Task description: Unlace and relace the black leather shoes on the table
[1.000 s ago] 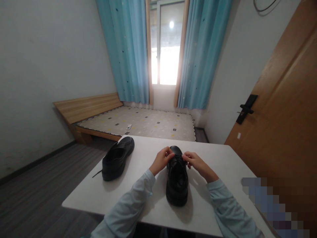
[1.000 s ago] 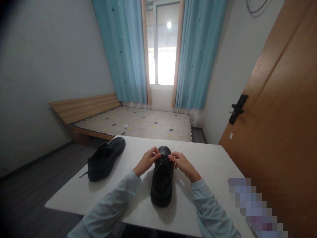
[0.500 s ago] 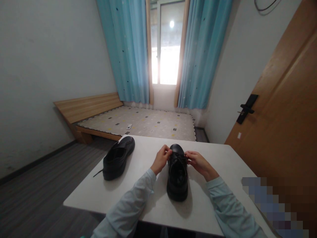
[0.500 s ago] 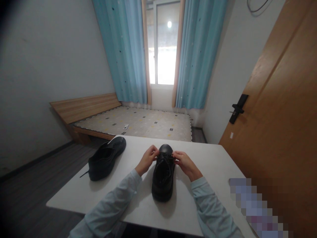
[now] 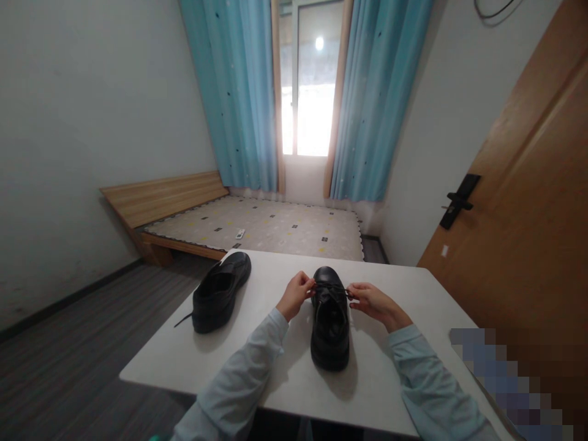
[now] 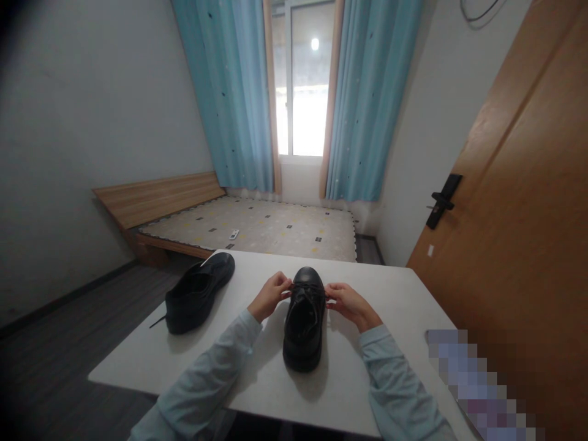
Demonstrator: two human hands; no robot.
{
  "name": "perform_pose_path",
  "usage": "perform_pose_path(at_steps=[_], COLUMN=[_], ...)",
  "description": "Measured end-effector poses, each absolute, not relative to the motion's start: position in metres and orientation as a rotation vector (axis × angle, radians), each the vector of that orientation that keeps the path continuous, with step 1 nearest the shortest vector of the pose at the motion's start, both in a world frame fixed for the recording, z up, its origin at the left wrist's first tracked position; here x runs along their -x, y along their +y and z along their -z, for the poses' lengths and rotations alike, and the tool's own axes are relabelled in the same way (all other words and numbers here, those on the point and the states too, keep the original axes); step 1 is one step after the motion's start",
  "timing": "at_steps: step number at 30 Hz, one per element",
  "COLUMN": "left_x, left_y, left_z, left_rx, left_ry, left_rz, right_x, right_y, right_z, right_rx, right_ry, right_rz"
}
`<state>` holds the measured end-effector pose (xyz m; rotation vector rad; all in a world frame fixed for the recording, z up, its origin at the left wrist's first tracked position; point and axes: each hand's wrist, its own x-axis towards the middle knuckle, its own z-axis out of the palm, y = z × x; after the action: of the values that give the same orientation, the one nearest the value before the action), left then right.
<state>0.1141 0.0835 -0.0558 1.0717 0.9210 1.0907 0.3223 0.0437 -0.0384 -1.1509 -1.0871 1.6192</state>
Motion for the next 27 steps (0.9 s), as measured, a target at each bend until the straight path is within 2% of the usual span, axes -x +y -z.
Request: perform_pose_path(at_steps=[9, 13, 20, 27], left_x=[-0.113, -0.112, -0.106, -0.106], left_y=[0.084, 0.085, 0.072, 0.068], left_z=[0.061, 0.059, 0.032, 0.027], left_rx=[-1.356, -1.552, -2.009, -2.270], left_ry=[1.095, 1.143, 0.978, 1.021], left_rz=[-1.014, -1.001, -1.255, -1.176], right_x=[-0.323, -0.320, -0.308, -0.293], right_y=[0.044, 0.047, 0.046, 0.038], right_z=[0.038, 0.037, 0.025, 0.018], right_rx=[1.337, 1.417, 1.324, 1.300], right_ry=[-1.321, -1.506, -1.539, -1.779], right_rz=[-1.417, -1.215, -0.631, -0.421])
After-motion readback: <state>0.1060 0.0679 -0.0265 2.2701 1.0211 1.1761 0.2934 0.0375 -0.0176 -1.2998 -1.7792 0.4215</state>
